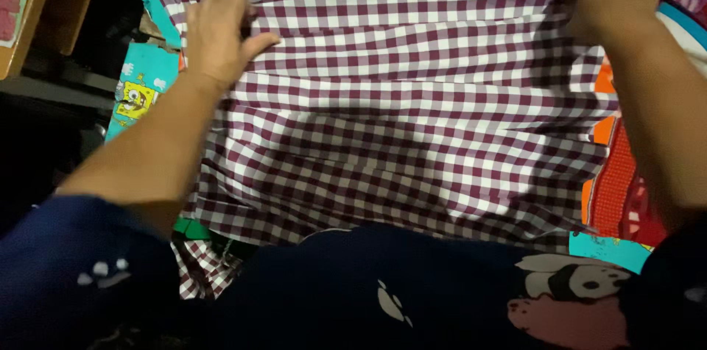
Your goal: The person irons a maroon and white checkered shirt laid on a table. They repeatedly smooth the fabric with their hands and pass a blue and white iron over different sections, adjusting the shirt between passes.
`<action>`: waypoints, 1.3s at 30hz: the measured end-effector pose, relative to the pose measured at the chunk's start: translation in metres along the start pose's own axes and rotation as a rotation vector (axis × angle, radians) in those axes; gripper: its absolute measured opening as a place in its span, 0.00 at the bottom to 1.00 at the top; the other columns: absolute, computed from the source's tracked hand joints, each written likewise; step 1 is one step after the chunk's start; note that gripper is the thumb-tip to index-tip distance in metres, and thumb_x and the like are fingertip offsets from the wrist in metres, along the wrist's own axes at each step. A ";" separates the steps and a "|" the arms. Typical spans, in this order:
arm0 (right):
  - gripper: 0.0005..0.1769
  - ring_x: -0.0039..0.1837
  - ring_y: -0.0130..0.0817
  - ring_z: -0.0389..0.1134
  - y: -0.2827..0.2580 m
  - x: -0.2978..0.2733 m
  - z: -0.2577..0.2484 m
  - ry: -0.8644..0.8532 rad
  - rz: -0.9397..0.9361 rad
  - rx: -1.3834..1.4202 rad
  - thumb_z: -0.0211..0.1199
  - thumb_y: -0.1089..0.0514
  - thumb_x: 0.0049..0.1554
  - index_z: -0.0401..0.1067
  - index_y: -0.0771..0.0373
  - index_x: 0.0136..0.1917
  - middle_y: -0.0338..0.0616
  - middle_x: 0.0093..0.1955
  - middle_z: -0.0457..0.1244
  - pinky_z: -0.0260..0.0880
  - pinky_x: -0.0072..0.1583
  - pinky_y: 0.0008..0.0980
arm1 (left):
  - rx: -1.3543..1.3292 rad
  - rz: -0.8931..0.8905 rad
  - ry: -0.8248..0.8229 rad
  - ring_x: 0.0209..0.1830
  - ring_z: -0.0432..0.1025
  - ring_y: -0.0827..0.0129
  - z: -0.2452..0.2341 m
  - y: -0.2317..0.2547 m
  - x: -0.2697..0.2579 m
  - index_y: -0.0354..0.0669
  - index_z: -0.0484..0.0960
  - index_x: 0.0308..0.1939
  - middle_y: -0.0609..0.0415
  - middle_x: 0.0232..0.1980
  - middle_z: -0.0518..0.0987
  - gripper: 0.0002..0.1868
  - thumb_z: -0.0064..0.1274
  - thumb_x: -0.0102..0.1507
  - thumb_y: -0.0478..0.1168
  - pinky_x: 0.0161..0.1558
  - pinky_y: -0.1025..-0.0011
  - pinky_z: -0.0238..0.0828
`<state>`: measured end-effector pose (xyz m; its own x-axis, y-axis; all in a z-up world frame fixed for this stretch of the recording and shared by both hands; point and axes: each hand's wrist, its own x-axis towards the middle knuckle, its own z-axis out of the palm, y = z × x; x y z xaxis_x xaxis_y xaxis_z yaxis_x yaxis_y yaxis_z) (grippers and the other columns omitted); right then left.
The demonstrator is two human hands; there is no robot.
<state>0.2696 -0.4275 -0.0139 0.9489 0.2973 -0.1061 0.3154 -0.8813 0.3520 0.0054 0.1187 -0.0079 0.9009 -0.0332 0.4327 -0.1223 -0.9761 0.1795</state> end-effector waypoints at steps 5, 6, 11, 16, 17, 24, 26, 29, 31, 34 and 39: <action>0.35 0.63 0.49 0.70 -0.067 -0.083 -0.060 -0.154 -0.118 0.503 0.69 0.32 0.54 0.76 0.52 0.68 0.51 0.61 0.71 0.69 0.66 0.54 | -0.183 0.033 -0.392 0.45 0.72 0.63 0.023 0.094 0.004 0.48 0.85 0.40 0.55 0.41 0.81 0.21 0.61 0.62 0.61 0.58 0.58 0.66; 0.35 0.60 0.43 0.72 -0.081 -0.095 -0.065 -0.393 -0.214 0.719 0.66 0.30 0.52 0.76 0.51 0.65 0.49 0.59 0.72 0.71 0.64 0.50 | -0.175 0.104 -0.536 0.49 0.70 0.62 0.028 0.110 0.006 0.48 0.85 0.45 0.53 0.46 0.81 0.23 0.59 0.62 0.62 0.56 0.58 0.67; 0.20 0.46 0.41 0.71 -0.109 -0.126 -0.068 -0.666 -0.220 0.766 0.65 0.43 0.56 0.75 0.55 0.57 0.50 0.43 0.71 0.74 0.53 0.47 | -0.229 0.050 -0.597 0.55 0.67 0.62 0.028 0.152 0.018 0.48 0.83 0.52 0.54 0.52 0.78 0.25 0.56 0.62 0.62 0.60 0.58 0.63; 0.14 0.45 0.36 0.67 -0.097 -0.128 -0.070 -0.688 -0.266 0.812 0.70 0.51 0.54 0.77 0.60 0.50 0.45 0.42 0.69 0.69 0.51 0.40 | -0.266 0.070 -0.715 0.56 0.66 0.60 0.028 0.184 0.025 0.47 0.81 0.55 0.53 0.53 0.77 0.28 0.57 0.60 0.61 0.59 0.58 0.61; 0.14 0.46 0.37 0.68 -0.095 -0.129 -0.069 -0.691 -0.249 0.746 0.69 0.50 0.56 0.78 0.61 0.51 0.46 0.43 0.69 0.68 0.52 0.40 | -0.221 0.042 -0.791 0.57 0.68 0.61 0.030 0.186 0.026 0.49 0.82 0.54 0.54 0.53 0.78 0.26 0.56 0.62 0.61 0.61 0.59 0.63; 0.38 0.63 0.49 0.70 -0.047 -0.098 -0.038 -0.636 -0.202 0.544 0.72 0.44 0.52 0.69 0.57 0.72 0.53 0.63 0.68 0.66 0.69 0.52 | -0.307 -0.009 -0.526 0.46 0.78 0.49 0.035 0.131 0.015 0.43 0.82 0.54 0.42 0.47 0.83 0.34 0.63 0.55 0.64 0.44 0.53 0.72; 0.37 0.64 0.53 0.74 -0.028 -0.087 -0.022 -0.729 -0.094 0.298 0.67 0.38 0.55 0.73 0.57 0.72 0.56 0.62 0.72 0.70 0.71 0.54 | -0.176 -0.062 -0.574 0.42 0.78 0.52 0.024 0.110 0.008 0.44 0.83 0.48 0.45 0.41 0.84 0.34 0.61 0.53 0.68 0.42 0.54 0.72; 0.46 0.70 0.54 0.60 0.005 -0.077 0.004 -0.580 -0.271 0.455 0.73 0.35 0.53 0.62 0.63 0.72 0.59 0.68 0.59 0.58 0.69 0.57 | -0.088 -0.179 -0.591 0.38 0.78 0.54 0.007 0.087 -0.008 0.46 0.84 0.43 0.48 0.35 0.83 0.32 0.54 0.61 0.71 0.41 0.53 0.71; 0.31 0.68 0.47 0.61 0.022 -0.076 0.010 -0.667 -0.148 0.603 0.67 0.35 0.58 0.71 0.62 0.60 0.52 0.61 0.65 0.57 0.65 0.61 | -0.084 -0.224 -0.549 0.35 0.78 0.55 0.005 0.080 -0.016 0.46 0.83 0.41 0.49 0.31 0.82 0.32 0.51 0.65 0.71 0.40 0.53 0.71; 0.24 0.57 0.48 0.65 0.031 -0.081 0.014 -0.650 -0.112 0.755 0.65 0.38 0.60 0.72 0.62 0.50 0.53 0.49 0.67 0.66 0.59 0.55 | -0.093 -0.192 -0.397 0.33 0.77 0.56 0.011 0.074 -0.022 0.44 0.80 0.40 0.51 0.29 0.81 0.30 0.52 0.66 0.69 0.38 0.54 0.70; 0.20 0.48 0.45 0.68 0.015 -0.089 0.024 -0.434 0.013 0.654 0.66 0.43 0.62 0.70 0.63 0.49 0.52 0.46 0.69 0.69 0.52 0.50 | -0.046 -0.093 -0.170 0.31 0.75 0.56 0.027 0.065 -0.027 0.44 0.76 0.35 0.53 0.30 0.80 0.25 0.55 0.67 0.63 0.33 0.55 0.69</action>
<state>0.1905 -0.4760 -0.0212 0.8296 0.2340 -0.5070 0.1190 -0.9612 -0.2488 -0.0161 0.0499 -0.0319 0.9661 0.0166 0.2575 -0.0511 -0.9659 0.2538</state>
